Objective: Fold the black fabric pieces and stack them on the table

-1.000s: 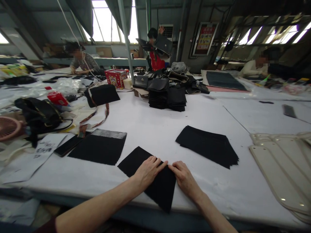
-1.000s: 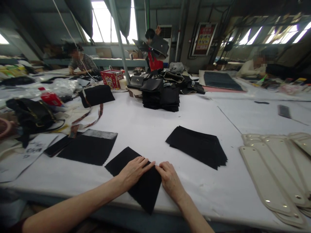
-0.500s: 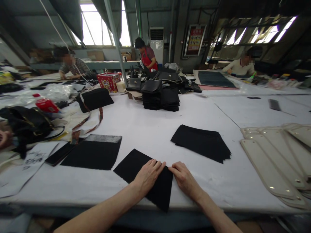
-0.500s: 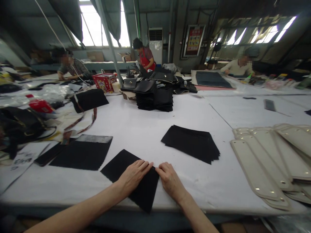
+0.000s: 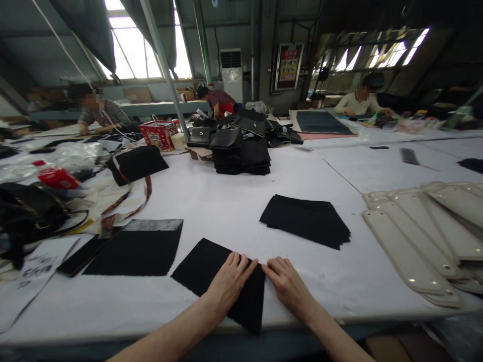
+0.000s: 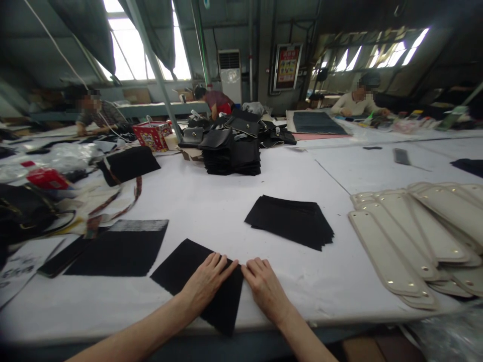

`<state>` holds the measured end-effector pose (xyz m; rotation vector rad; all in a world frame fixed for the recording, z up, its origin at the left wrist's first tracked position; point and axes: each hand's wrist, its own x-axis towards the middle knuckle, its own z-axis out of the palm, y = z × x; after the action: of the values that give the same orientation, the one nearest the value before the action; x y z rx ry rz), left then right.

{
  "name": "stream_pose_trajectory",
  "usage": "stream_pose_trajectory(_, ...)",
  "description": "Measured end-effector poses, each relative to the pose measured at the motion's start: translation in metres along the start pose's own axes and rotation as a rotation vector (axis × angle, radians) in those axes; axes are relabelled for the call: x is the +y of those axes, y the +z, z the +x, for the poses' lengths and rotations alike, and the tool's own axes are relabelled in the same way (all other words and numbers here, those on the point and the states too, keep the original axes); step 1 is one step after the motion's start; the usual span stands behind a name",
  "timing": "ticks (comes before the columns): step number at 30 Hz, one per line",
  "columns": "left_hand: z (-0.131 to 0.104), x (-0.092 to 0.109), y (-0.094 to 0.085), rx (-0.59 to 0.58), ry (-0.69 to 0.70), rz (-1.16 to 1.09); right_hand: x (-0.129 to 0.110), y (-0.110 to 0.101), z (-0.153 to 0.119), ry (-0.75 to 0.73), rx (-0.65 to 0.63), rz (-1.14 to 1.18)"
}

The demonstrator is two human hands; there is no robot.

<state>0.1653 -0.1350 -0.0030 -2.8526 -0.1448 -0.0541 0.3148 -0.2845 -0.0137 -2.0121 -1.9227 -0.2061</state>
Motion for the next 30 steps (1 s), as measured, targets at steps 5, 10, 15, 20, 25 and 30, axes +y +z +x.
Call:
stream_pose_trajectory(5,0.001,-0.003,-0.004,-0.017,-0.001,-0.056,-0.001,0.002,-0.004,0.084,0.045,0.065)
stream_pose_trajectory(10,-0.009,-0.031,-0.009,-0.034,0.015,-0.265,-0.004,-0.001,-0.005,0.126,0.022,0.095)
stream_pose_trajectory(15,-0.022,-0.053,-0.009,-0.004,-0.108,-0.353,-0.003,-0.003,-0.007,0.164,0.046,0.185)
stream_pose_trajectory(20,-0.010,-0.053,-0.012,0.017,-0.242,-0.458,0.010,0.000,-0.001,0.349,0.218,0.411)
stream_pose_trajectory(25,0.006,-0.040,-0.005,-0.018,-0.245,-0.541,-0.008,0.003,0.032,0.292,0.230,0.228)
stream_pose_trajectory(30,0.001,-0.032,0.013,-0.056,-0.241,-0.573,-0.027,0.034,0.051,0.207,-0.082,0.154)
